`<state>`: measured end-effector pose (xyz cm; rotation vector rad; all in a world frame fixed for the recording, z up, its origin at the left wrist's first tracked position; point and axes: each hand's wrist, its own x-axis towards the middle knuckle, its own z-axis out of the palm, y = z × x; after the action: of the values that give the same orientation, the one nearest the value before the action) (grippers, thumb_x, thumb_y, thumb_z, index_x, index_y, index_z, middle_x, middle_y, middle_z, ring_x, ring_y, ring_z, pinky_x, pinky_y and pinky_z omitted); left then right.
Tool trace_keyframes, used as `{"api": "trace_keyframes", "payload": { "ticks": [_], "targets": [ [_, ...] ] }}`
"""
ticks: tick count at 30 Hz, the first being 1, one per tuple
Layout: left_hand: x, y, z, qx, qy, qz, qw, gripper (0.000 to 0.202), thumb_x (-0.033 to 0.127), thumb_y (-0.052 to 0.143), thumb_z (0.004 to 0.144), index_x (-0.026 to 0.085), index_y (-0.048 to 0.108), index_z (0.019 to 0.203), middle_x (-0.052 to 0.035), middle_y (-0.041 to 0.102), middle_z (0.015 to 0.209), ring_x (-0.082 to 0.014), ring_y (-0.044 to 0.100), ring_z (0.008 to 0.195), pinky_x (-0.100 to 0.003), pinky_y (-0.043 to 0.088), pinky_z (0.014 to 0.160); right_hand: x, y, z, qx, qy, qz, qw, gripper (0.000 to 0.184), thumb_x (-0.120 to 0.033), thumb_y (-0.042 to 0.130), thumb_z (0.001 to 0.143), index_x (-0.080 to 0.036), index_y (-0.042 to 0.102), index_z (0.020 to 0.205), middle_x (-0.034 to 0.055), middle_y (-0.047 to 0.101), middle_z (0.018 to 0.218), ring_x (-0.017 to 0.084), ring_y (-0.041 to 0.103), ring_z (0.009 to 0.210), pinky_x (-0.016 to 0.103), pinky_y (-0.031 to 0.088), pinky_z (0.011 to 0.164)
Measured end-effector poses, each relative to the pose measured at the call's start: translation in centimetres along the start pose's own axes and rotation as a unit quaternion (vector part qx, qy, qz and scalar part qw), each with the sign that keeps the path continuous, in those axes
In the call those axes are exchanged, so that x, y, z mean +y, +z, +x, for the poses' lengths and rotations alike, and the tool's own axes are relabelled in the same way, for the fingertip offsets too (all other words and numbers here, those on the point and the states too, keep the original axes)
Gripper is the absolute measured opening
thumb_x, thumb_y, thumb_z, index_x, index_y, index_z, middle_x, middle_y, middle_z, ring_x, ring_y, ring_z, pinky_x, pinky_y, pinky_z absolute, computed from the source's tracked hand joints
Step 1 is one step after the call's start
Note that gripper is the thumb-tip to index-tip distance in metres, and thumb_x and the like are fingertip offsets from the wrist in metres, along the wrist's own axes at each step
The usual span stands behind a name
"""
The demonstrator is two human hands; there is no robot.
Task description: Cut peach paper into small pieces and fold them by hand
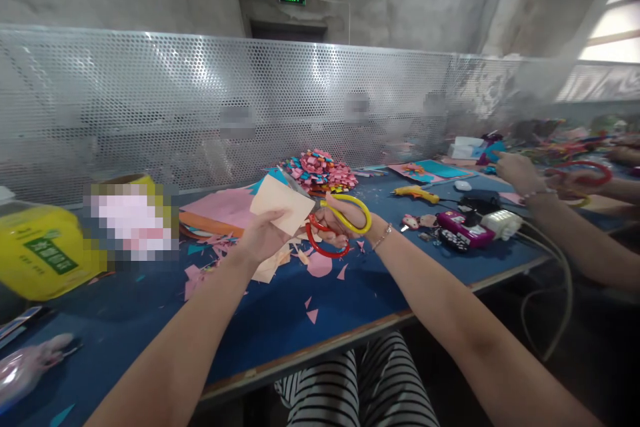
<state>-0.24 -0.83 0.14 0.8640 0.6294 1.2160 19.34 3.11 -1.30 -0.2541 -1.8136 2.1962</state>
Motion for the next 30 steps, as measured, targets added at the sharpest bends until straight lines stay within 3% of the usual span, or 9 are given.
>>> {"api": "trace_keyframes", "payload": {
  "ticks": [8,12,17,24,30],
  "targets": [
    [0.5,-0.1,-0.2,0.007,0.016,0.016,1.0,0.032,0.012,0.057,0.067,0.019,0.06,0.099,-0.008,0.067,0.1,-0.0258,0.058,0.102,-0.044,0.048,0.086,-0.3,0.7,0.2,0.019,0.011,0.001,1.0,0.061,-0.064,-0.001,0.081,-0.016,0.037,0.085,-0.0025,0.045,0.053,0.006,0.032,0.032,0.02,0.032,0.03],
    [0.5,0.1,-0.1,0.026,0.03,0.015,0.999,0.033,0.009,0.057,0.066,0.018,0.06,0.097,-0.0073,0.068,0.097,-0.0219,0.061,0.097,-0.037,0.05,0.084,-0.3,0.8,0.1,0.016,0.004,-0.017,1.0,0.062,-0.064,-0.002,0.081,-0.016,0.036,0.088,-0.0023,0.045,0.054,0.007,0.033,0.033,0.02,0.031,0.03],
    [0.2,0.2,0.3,0.047,0.032,-0.019,0.998,0.017,0.01,0.058,0.064,0.016,0.061,0.081,-0.0051,0.069,0.083,-0.0185,0.064,0.086,-0.03,0.052,0.078,-0.3,0.9,0.2,0.032,0.019,-0.02,0.999,0.065,-0.064,-0.006,0.08,-0.016,0.037,0.09,-0.0021,0.045,0.054,0.007,0.033,0.033,0.02,0.032,0.03],
    [-0.2,0.6,0.5,0.027,0.056,-0.041,0.997,0.026,0.011,0.057,0.067,0.016,0.062,0.092,-0.0038,0.07,0.082,-0.0162,0.064,0.082,-0.026,0.052,0.076,-0.2,1.2,0.4,0.042,0.02,-0.004,0.999,0.065,-0.054,-0.012,0.083,-0.016,0.04,0.084,-0.0016,0.044,0.053,0.007,0.032,0.032,0.02,0.033,0.031],
    [-0.7,0.5,0.7,0.054,0.051,-0.023,0.997,0.024,0.021,0.059,0.073,0.017,0.06,0.097,-0.0035,0.07,0.09,-0.0158,0.064,0.083,-0.028,0.052,0.078,-0.2,1.2,0.5,0.052,0.013,0.002,0.999,0.064,-0.06,-0.007,0.082,-0.016,0.04,0.081,-0.0015,0.046,0.054,0.007,0.034,0.032,0.019,0.033,0.03]
  ]
}}
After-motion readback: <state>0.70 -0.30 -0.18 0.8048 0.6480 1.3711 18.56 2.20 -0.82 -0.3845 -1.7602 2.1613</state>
